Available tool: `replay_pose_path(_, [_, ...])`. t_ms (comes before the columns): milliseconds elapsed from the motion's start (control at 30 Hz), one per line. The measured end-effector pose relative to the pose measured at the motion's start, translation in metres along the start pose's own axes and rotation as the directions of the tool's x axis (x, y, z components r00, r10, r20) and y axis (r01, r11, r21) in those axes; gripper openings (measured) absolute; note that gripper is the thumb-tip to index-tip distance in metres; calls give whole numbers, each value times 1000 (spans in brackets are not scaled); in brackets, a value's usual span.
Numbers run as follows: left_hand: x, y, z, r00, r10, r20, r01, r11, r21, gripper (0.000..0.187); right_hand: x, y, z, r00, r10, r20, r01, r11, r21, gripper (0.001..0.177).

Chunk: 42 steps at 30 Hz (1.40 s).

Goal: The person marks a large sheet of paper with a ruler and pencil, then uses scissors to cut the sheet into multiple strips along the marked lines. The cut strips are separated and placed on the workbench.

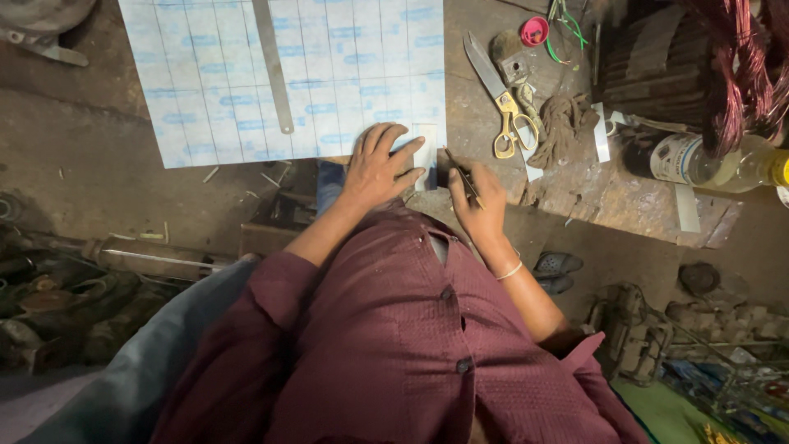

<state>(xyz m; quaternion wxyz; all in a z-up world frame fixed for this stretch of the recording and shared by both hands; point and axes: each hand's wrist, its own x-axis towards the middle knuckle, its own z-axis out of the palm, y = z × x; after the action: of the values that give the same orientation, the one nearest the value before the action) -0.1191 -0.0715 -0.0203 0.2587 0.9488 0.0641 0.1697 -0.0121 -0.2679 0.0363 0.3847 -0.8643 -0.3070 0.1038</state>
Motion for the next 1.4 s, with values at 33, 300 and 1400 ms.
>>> replay_pose_path(33, [0,0,0,1000,-2,7,2,1000,-1,48,3,0,2,999,-41,-12,41,999,24,15])
replay_pose_path(300, [0,0,-1,1000,-7,23,7,1000,-5,50,28,-7,11,994,-110,23,111,993,-49,17])
replay_pose_path(1400, [119,-94,1,996,-90,-1,90,991,95,47,50,-12,16,999,49,-6,-47,985,164,16])
